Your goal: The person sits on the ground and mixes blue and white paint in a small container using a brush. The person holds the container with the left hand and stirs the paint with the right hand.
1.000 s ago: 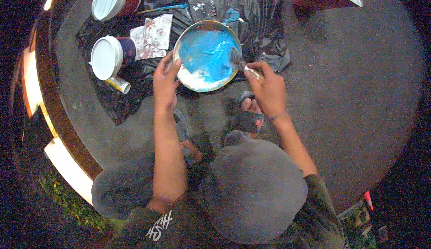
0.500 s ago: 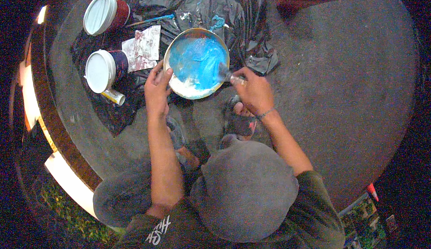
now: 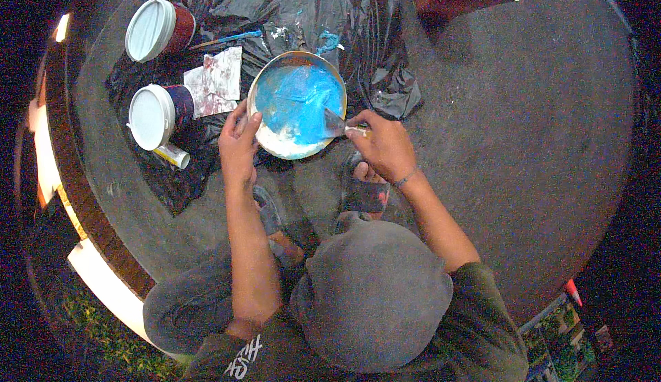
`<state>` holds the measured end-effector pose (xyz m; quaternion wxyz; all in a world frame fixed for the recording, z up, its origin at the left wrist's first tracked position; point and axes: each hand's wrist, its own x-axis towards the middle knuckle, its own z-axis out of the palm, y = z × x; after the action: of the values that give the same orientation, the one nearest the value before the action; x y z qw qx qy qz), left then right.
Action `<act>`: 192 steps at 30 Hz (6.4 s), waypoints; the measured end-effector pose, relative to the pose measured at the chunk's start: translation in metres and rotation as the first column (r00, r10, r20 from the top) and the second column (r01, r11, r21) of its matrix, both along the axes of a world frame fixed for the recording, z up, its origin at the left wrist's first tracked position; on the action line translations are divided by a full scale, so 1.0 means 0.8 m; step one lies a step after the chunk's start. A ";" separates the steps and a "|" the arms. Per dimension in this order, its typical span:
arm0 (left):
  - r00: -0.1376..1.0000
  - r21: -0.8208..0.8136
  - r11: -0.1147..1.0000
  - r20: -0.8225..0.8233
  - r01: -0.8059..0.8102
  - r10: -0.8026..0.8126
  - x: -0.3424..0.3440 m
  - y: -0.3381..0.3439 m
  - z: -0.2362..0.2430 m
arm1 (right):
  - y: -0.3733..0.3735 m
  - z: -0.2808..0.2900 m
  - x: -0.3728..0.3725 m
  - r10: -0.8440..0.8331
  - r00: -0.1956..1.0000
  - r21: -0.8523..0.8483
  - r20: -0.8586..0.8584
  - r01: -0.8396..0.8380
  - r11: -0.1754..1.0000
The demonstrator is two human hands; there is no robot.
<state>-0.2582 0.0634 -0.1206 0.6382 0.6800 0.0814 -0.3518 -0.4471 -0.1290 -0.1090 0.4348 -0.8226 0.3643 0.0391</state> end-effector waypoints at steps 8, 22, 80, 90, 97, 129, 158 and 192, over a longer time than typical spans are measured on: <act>1.000 -0.017 1.000 0.004 -0.008 0.008 0.000 -0.003 0.002 | -0.019 0.010 0.008 0.186 0.972 -0.197 0.146 -0.156 0.968; 1.000 -0.019 1.000 0.023 -0.017 0.017 0.003 -0.001 -0.001 | -0.004 0.029 0.009 0.344 0.939 -0.234 0.017 -0.331 0.914; 0.998 0.020 1.000 0.058 0.020 -0.021 0.001 -0.005 0.000 | 0.016 0.002 -0.015 -0.060 0.997 -0.015 0.040 0.061 0.998; 0.997 -0.005 0.999 0.065 0.034 -0.033 0.001 -0.007 0.003 | 0.002 0.005 -0.007 0.043 0.999 0.004 -0.020 -0.043 0.999; 0.997 -0.009 0.999 0.067 0.046 -0.045 0.001 -0.006 0.002 | 0.005 -0.004 -0.004 0.017 1.000 0.044 0.017 -0.018 0.999; 0.999 -0.032 0.999 0.035 0.037 -0.036 0.000 0.000 -0.003 | 0.008 0.010 0.011 -0.021 1.000 0.068 0.009 0.020 0.997; 0.997 -0.016 0.999 0.049 0.052 -0.051 0.003 0.000 -0.007 | 0.010 0.004 0.003 0.011 1.000 0.041 -0.008 -0.010 0.999; 0.996 -0.009 0.999 0.071 0.050 -0.049 0.000 0.001 -0.004 | 0.004 0.003 0.007 0.089 0.987 0.073 -0.134 -0.080 0.994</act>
<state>-0.2585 0.0640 -0.1238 0.6355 0.6902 0.0401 -0.3438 -0.4412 -0.1261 -0.1068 0.4340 -0.8176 0.3568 0.1262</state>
